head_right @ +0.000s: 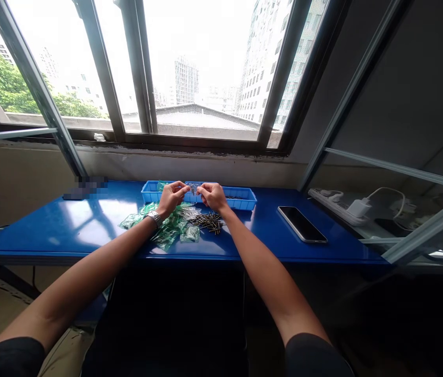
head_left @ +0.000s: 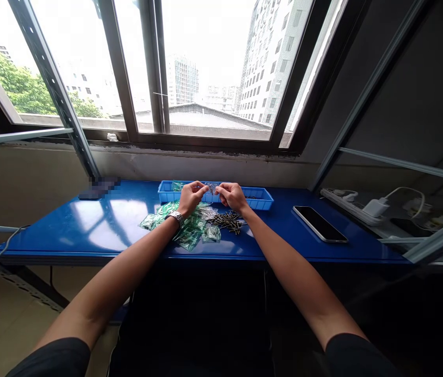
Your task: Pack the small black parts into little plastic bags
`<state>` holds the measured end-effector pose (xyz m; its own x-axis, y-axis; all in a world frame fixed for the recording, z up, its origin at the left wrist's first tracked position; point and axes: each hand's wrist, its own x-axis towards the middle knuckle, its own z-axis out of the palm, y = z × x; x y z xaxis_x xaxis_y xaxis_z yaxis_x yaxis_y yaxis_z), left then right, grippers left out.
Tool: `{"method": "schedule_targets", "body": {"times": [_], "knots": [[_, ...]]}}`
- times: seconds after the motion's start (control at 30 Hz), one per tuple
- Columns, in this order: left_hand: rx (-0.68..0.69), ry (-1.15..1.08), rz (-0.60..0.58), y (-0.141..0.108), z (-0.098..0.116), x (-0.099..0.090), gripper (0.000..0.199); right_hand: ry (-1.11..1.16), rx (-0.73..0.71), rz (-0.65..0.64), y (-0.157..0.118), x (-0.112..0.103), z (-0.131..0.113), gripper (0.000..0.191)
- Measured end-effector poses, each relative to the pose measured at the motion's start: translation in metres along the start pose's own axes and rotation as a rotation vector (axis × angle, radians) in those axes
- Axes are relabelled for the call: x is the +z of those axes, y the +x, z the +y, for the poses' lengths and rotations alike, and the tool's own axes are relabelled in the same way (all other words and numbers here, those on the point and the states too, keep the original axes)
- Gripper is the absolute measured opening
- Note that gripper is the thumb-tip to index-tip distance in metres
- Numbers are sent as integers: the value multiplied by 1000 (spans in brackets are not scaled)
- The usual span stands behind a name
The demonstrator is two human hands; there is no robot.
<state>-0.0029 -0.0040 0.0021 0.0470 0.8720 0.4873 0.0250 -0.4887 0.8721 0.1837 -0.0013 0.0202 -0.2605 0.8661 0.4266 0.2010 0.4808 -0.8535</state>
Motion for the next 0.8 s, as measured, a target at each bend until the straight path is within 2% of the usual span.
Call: {"method": "schedule_targets", "body": {"times": [0.23,0.47,0.67,0.8], "knots": [[44,55,21,1,-2,0,35,-24,-11,19,1,-1,1,40],[65,46,49,0,-2,0,32,-41,-75,56,1,0,5,40],[161,46,29,-1,-3,-1,31,-3,-116,53,1,-2,8,46],[170,70,44,0,-3,-1,29,-22,-174,67,1,-3,7,48]]}}
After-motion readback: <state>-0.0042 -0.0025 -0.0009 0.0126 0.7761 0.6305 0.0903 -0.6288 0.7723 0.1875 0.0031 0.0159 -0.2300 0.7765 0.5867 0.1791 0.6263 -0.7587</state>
